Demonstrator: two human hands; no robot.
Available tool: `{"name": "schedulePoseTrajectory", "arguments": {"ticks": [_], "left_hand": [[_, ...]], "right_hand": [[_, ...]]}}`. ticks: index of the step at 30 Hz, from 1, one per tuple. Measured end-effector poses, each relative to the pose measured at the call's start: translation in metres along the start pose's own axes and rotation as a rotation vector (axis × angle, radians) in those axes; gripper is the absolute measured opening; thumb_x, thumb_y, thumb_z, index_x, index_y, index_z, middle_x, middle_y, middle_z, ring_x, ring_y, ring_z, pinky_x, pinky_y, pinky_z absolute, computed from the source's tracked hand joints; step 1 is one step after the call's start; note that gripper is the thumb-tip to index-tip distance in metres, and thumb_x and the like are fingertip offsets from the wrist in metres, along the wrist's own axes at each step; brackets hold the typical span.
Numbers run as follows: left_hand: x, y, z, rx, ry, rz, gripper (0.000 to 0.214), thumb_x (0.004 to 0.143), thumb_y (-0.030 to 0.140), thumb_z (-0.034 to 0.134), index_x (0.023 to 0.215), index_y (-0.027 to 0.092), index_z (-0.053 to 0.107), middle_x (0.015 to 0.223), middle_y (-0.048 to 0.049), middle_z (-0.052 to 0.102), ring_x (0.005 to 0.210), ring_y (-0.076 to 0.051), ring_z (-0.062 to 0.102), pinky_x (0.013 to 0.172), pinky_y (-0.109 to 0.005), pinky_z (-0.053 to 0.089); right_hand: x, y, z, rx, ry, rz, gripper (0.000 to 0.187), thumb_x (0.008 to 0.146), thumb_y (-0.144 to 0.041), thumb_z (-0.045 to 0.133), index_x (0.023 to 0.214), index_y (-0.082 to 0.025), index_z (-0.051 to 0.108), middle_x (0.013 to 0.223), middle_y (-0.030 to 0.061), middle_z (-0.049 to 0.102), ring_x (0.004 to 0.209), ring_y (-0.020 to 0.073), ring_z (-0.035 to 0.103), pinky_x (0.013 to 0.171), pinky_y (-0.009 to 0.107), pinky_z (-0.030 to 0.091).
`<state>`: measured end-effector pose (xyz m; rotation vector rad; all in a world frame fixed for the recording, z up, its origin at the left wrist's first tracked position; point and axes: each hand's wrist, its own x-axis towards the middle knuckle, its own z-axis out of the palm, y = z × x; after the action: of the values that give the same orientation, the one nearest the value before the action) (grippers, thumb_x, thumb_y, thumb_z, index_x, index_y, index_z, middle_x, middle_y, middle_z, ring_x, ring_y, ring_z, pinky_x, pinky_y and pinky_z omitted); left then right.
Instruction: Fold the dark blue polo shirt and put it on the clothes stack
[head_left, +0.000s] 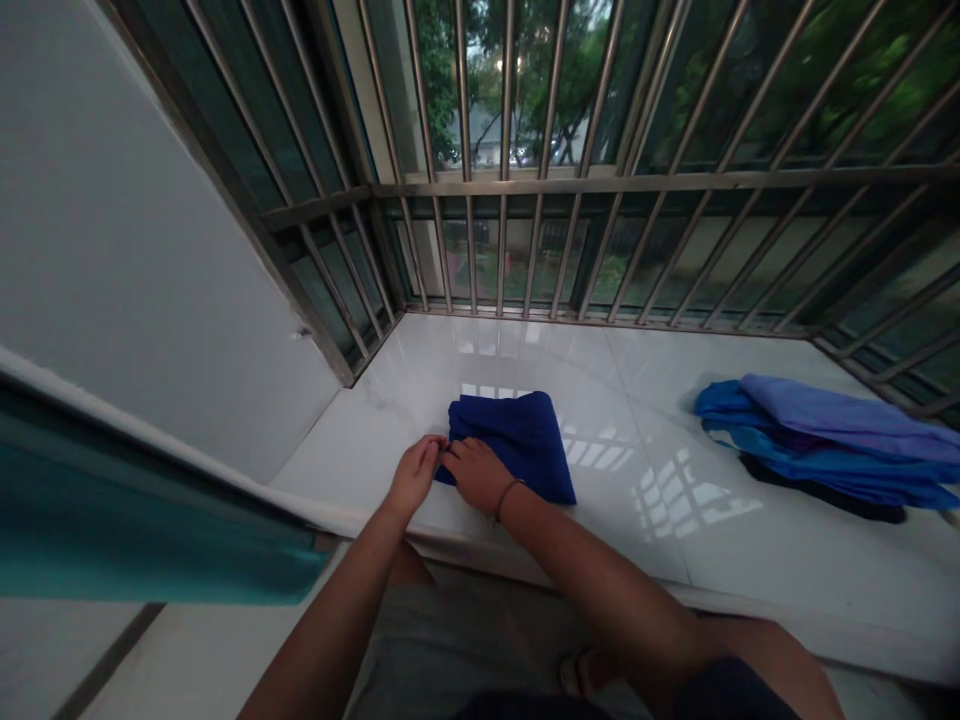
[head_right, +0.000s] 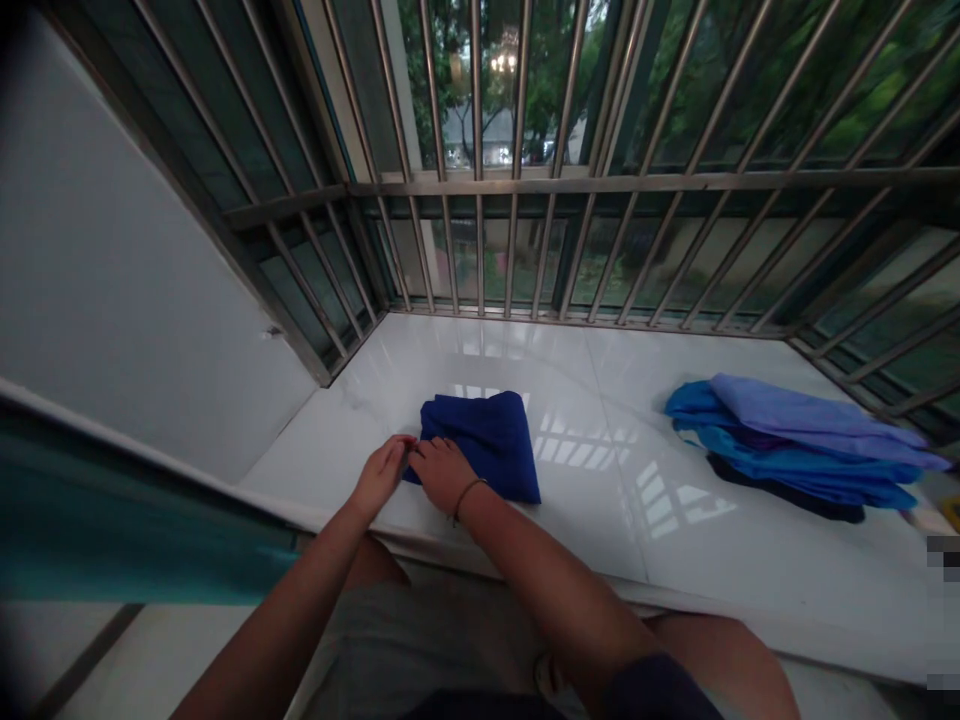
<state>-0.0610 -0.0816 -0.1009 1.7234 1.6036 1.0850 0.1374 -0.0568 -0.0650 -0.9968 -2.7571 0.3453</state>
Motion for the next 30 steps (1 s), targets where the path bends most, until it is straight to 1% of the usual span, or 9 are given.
{"name": "schedulePoseTrajectory", "arguments": {"ticks": [4, 8, 11, 14, 16, 20, 22, 25, 30], "left_hand": [[0.002, -0.004, 0.004, 0.015, -0.023, -0.009, 0.045, 0.112, 0.057, 0.044, 0.122, 0.028, 0.077, 0.124, -0.008, 0.085, 0.119, -0.028, 0.079, 0.112, -0.044, 0.061], [0.022, -0.016, 0.014, 0.1, 0.067, -0.089, 0.042, 0.109, 0.056, 0.054, 0.13, 0.026, 0.074, 0.127, -0.0091, 0.084, 0.116, -0.026, 0.081, 0.107, -0.042, 0.063], [0.059, -0.017, 0.023, 0.17, 0.1, -0.142, 0.051, 0.102, 0.061, 0.066, 0.131, 0.02, 0.074, 0.118, -0.0136, 0.084, 0.1, -0.029, 0.081, 0.095, -0.044, 0.064], [0.106, -0.006, 0.029, 0.23, 0.062, -0.099, 0.042, 0.092, 0.062, 0.079, 0.101, 0.021, 0.08, 0.1, -0.0108, 0.082, 0.094, -0.029, 0.077, 0.091, -0.043, 0.061], [0.136, 0.007, 0.032, 0.25, 0.027, -0.041, 0.035, 0.092, 0.058, 0.08, 0.086, 0.024, 0.077, 0.093, -0.0075, 0.081, 0.092, -0.028, 0.075, 0.091, -0.04, 0.059], [0.172, 0.027, 0.039, 0.285, 0.004, 0.009, 0.029, 0.097, 0.052, 0.074, 0.089, 0.024, 0.077, 0.09, -0.0048, 0.08, 0.089, -0.025, 0.073, 0.085, -0.037, 0.055], [0.171, 0.026, 0.039, 0.32, 0.006, -0.02, 0.026, 0.095, 0.048, 0.075, 0.084, 0.025, 0.074, 0.084, -0.004, 0.078, 0.084, -0.025, 0.072, 0.081, -0.036, 0.053], [0.15, 0.014, 0.033, 0.384, 0.061, -0.104, 0.021, 0.092, 0.04, 0.073, 0.078, 0.026, 0.067, 0.077, -0.0038, 0.075, 0.079, -0.026, 0.071, 0.076, -0.035, 0.052], [0.089, 0.006, 0.025, 0.425, 0.189, -0.14, 0.022, 0.103, 0.04, 0.06, 0.106, 0.022, 0.071, 0.101, -0.0102, 0.082, 0.091, -0.029, 0.077, 0.085, -0.04, 0.06]], "right_hand": [[-0.014, 0.007, 0.009, 0.039, 0.039, 0.039, 0.039, 0.102, -0.012, 0.069, 0.14, -0.019, 0.07, 0.134, 0.0139, 0.071, 0.124, 0.0289, 0.063, 0.114, 0.045, 0.051], [-0.023, 0.009, 0.009, 0.077, 0.062, 0.062, 0.043, 0.103, -0.011, 0.071, 0.144, -0.021, 0.07, 0.136, 0.0117, 0.072, 0.125, 0.0272, 0.064, 0.116, 0.043, 0.05], [-0.024, 0.005, 0.014, 0.087, 0.078, 0.082, 0.038, 0.105, -0.011, 0.068, 0.141, -0.021, 0.072, 0.133, 0.011, 0.073, 0.124, 0.0269, 0.064, 0.116, 0.042, 0.049], [-0.022, 0.0, 0.019, 0.082, 0.102, 0.118, 0.034, 0.108, -0.012, 0.064, 0.139, -0.02, 0.074, 0.131, 0.0111, 0.073, 0.124, 0.0282, 0.063, 0.118, 0.044, 0.047], [-0.02, -0.004, 0.02, 0.071, 0.128, 0.127, 0.034, 0.11, -0.012, 0.059, 0.138, -0.023, 0.074, 0.131, 0.0098, 0.074, 0.125, 0.0278, 0.061, 0.123, 0.046, 0.043], [-0.013, -0.01, 0.021, 0.022, 0.151, 0.075, 0.029, 0.114, -0.017, 0.053, 0.132, -0.024, 0.076, 0.13, 0.0091, 0.074, 0.124, 0.0273, 0.06, 0.116, 0.043, 0.047], [-0.01, -0.011, 0.021, 0.009, 0.102, 0.033, 0.028, 0.114, -0.018, 0.055, 0.131, -0.023, 0.076, 0.125, 0.0087, 0.075, 0.118, 0.0265, 0.062, 0.105, 0.04, 0.051], [-0.015, -0.012, 0.019, 0.033, 0.077, -0.053, 0.025, 0.112, -0.021, 0.062, 0.133, -0.023, 0.076, 0.123, 0.0071, 0.077, 0.113, 0.025, 0.064, 0.102, 0.038, 0.052], [-0.035, 0.004, -0.003, 0.176, 0.246, -0.053, 0.019, 0.114, -0.032, 0.066, 0.123, -0.022, 0.079, 0.118, 0.007, 0.079, 0.111, 0.0238, 0.067, 0.102, 0.036, 0.053]]}}
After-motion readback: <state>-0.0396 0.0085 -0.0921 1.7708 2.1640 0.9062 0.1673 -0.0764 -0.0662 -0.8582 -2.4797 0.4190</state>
